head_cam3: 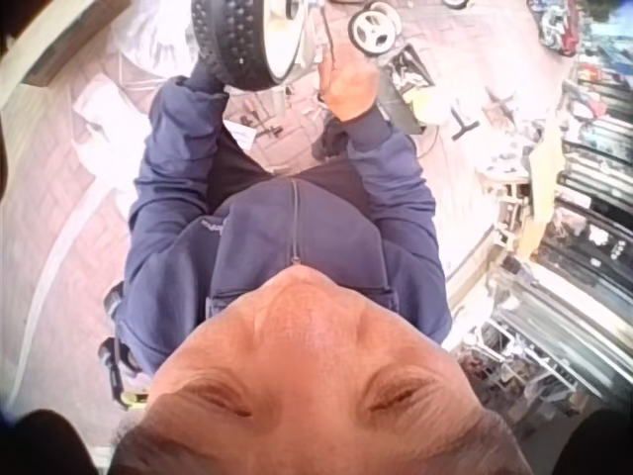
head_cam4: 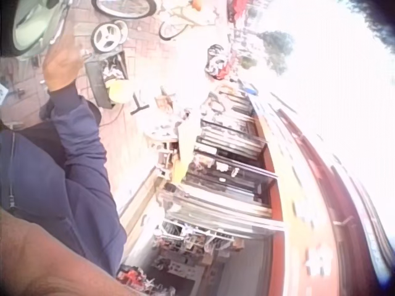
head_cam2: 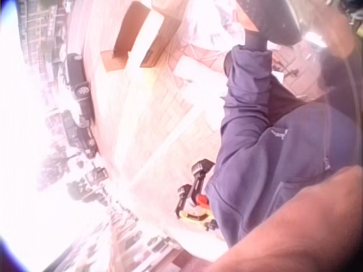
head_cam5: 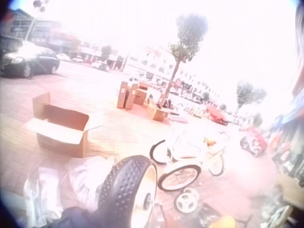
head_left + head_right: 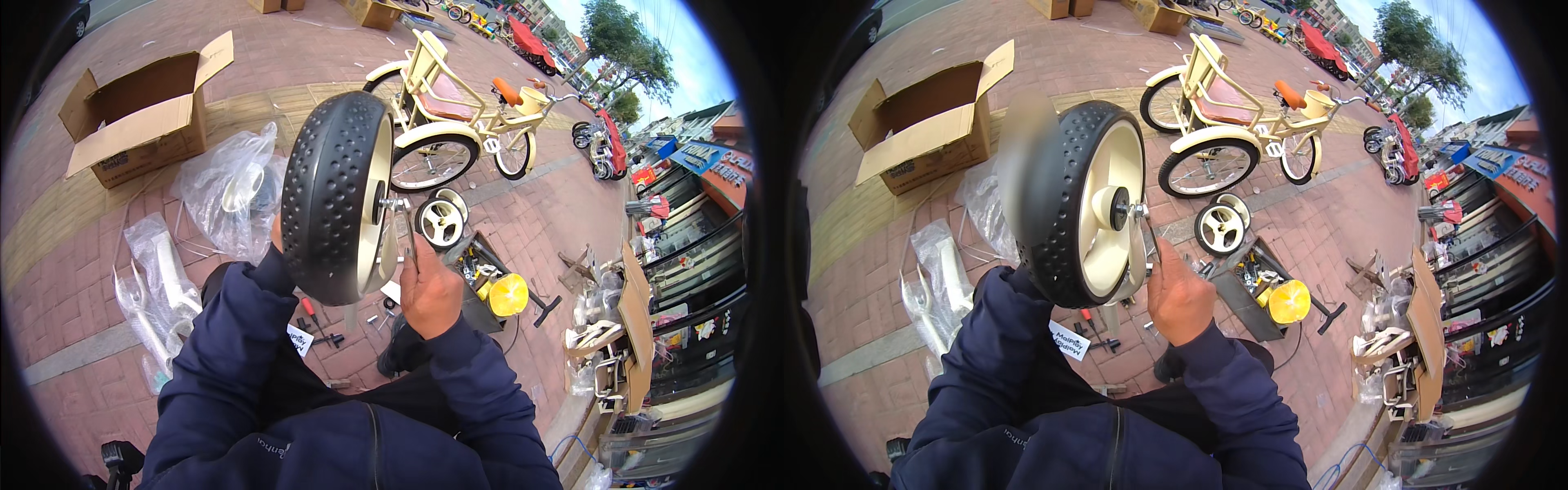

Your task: The person assembles a wheel by inserting an axle, adding washers and nuts, and tightening them with a wrench. They repeat the process for a second wheel, handling small parts and tools on the ground.

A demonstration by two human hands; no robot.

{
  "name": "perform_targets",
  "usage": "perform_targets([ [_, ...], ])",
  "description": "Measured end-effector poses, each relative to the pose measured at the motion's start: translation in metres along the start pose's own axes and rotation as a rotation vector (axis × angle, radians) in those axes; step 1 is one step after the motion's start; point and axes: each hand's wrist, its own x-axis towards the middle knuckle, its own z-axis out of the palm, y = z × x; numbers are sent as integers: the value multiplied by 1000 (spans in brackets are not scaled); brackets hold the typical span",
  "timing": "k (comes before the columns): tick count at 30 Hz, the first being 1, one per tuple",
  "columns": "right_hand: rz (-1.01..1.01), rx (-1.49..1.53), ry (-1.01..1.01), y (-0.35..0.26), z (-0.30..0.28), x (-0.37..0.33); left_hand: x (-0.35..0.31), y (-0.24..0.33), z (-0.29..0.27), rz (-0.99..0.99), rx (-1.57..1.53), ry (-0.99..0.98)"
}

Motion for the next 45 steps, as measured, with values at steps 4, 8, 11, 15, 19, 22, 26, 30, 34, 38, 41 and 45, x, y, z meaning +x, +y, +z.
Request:
perform_targets([
  [4, -97, -177, 65, 2, 7, -9, -8, 6, 40, 321, 1078, -21],
  [8, 8, -176, -19, -5, 8, -8, -4, 5, 65, 439, 973, 93],
  [11, 89, -57, -124, -21, -5, -6, 4, 9, 75, 370, 778, 309],
  [15, 330, 121, -385, -46, -47, 7, -4, 27, 85, 315, 1136, 269],
  [19, 362, 239, -370, -54, -85, 27, 0, 34, 90, 120, 809, 298],
  [22, 384, 302, -258, -44, -100, 41, -1, 36, 90, 51, 775, 253],
  [26, 436, 558, 39, -2, -82, 69, 1, 42, 100, -11, 803, 215],
  [30, 627, 729, -63, 43, -51, 79, -14, 39, 131, -188, 314, 258],
  [34, 835, 942, -139, 55, -4, 49, -11, 45, 130, -148, 192, -164],
  [38, 975, 958, -206, 33, 34, 4, 10, 44, 100, -93, -260, -225],
  [41, 923, 1105, -163, 26, 33, -1, 7, 48, 85, -58, -252, -122],
  [45, 866, 1381, 4, 34, -2, 28, 0, 50, 87, -101, -166, 31],
])
